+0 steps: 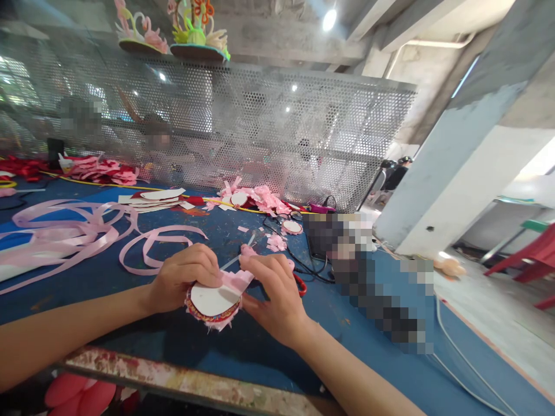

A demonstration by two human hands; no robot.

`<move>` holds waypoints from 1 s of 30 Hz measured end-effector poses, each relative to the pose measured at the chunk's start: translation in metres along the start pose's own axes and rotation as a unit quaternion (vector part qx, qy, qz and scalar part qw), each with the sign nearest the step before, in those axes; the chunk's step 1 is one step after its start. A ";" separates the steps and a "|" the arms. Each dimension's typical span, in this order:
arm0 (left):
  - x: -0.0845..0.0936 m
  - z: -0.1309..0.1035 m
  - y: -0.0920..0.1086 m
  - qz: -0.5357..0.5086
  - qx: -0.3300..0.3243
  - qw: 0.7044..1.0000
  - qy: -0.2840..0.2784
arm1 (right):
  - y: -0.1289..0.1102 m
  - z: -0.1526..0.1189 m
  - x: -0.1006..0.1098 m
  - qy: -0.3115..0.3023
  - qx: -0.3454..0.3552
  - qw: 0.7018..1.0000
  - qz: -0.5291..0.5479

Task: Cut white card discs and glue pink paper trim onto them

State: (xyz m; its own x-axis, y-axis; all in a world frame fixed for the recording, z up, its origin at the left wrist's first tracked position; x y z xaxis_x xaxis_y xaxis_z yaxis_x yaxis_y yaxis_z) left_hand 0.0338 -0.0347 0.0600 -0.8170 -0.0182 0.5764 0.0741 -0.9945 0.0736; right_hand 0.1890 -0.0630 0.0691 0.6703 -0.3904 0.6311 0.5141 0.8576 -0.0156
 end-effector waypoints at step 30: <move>-0.019 -0.022 -0.051 -0.330 0.360 0.869 0.077 | 0.016 -0.001 0.000 0.010 -0.106 0.993 0.056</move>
State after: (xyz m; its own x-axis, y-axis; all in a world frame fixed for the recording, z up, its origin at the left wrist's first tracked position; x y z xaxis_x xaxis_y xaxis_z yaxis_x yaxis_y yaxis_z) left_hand 0.0329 0.0143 0.0278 -0.8803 0.4628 0.1039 -0.1458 -0.4725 0.8692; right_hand 0.1974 -0.0499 0.0684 0.7390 -0.3040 0.6012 0.5351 0.8070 -0.2497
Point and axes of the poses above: each hand's wrist, its own z-axis towards the middle knuckle, its own x-axis out of the back of the hand, y = z × x, the point moved 6 cm from there along z, towards the middle knuckle, and after that the axes turned 10 degrees about -y, right-handed, at the moved point
